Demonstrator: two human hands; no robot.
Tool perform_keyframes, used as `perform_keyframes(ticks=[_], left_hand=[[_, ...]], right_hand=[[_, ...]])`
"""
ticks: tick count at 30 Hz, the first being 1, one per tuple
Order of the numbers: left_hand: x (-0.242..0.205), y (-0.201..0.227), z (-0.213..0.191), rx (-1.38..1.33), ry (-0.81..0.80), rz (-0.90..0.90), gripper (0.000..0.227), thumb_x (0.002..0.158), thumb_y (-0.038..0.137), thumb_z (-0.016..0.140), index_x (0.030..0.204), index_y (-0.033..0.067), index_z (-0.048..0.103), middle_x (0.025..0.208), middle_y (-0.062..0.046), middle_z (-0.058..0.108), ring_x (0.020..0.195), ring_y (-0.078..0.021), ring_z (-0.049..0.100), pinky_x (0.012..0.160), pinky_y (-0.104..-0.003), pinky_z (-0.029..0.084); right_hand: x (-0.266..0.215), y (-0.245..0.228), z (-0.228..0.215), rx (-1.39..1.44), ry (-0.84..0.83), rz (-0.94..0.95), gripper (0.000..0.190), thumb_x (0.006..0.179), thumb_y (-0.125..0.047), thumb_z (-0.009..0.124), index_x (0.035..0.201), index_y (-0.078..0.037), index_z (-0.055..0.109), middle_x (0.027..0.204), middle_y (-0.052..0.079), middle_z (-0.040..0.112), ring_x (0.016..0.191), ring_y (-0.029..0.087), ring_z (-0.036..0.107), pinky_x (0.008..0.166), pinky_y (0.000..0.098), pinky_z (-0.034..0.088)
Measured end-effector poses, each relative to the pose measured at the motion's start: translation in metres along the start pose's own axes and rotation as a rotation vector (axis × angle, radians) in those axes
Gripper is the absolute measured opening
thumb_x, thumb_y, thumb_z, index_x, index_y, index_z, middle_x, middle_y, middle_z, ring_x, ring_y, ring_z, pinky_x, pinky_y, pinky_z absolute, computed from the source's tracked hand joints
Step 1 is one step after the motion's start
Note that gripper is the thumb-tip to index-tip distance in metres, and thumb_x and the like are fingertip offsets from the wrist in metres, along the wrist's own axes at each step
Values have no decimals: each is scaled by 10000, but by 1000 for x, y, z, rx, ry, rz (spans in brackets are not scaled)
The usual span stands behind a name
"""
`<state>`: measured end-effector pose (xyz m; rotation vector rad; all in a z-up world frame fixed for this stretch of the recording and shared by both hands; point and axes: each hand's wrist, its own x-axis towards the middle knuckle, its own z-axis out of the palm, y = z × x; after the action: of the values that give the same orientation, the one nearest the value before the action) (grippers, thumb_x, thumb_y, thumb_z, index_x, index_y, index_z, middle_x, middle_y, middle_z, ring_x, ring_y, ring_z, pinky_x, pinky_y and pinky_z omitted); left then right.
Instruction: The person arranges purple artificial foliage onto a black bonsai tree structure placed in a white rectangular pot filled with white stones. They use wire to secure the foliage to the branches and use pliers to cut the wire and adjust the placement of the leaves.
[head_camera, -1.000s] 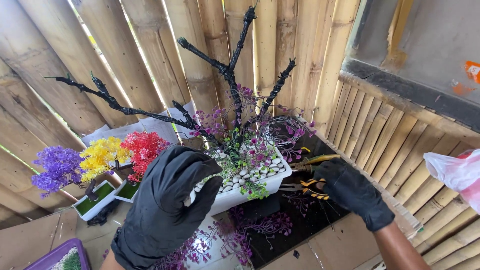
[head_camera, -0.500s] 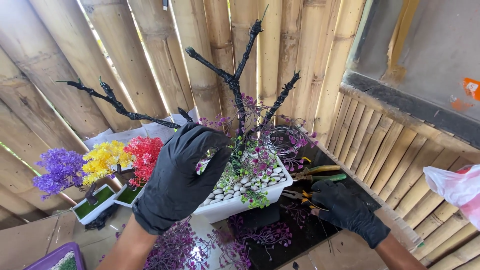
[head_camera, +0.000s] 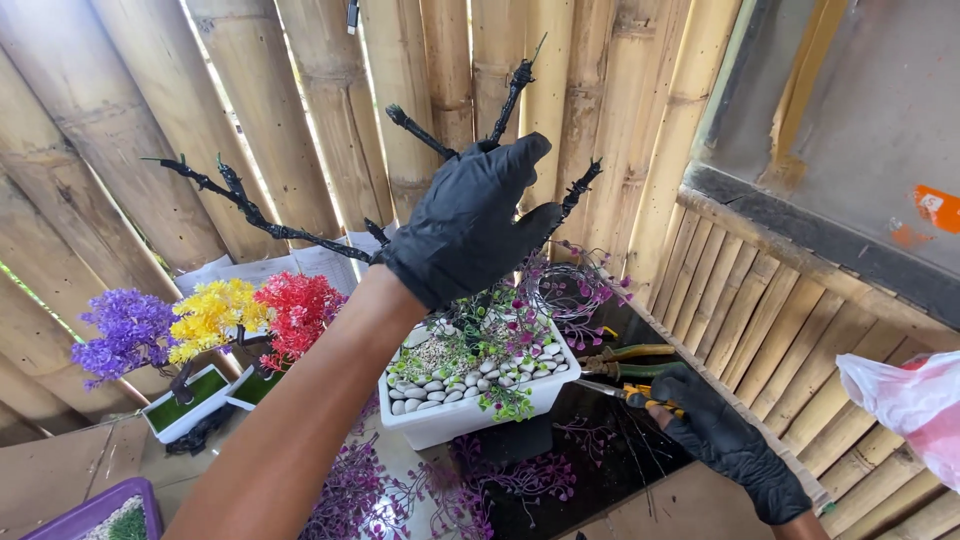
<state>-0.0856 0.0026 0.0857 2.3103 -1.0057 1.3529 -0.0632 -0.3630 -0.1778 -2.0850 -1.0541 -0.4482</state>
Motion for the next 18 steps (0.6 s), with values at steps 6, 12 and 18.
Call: perform_keyframes(ticks=[6,12,18], left_hand=[[13,-23,33,16,-65,-2,533,906,343,794,1296,75,546,944,-106,739,804,-406,697,661,-578,502],[16,-27,37,-97,-147,-6,474,932,277,770,1275,31,555,912,-43,811,821,-381,757,701,-564,545],[24,-27,30,-170,-336,-205,478,921,376,731,1224,17,650,914,-107,812,822,-353,781,689,-492,577]], right_hand=[[-34,-6,-44,87,61,562,284,934,-291,668,1098,-169,865,993,-26,825,910,108,716,823,262,508],[-31,-59,-36,974,615,421,507,1021,-460,587,1156,29,597,1068,180,666,1200,438,713,966,510,594],[46,-110,-46,613,525,261,171,997,-291,625,1051,-129,640,1062,59,749,1133,261,748,1063,385,517]])
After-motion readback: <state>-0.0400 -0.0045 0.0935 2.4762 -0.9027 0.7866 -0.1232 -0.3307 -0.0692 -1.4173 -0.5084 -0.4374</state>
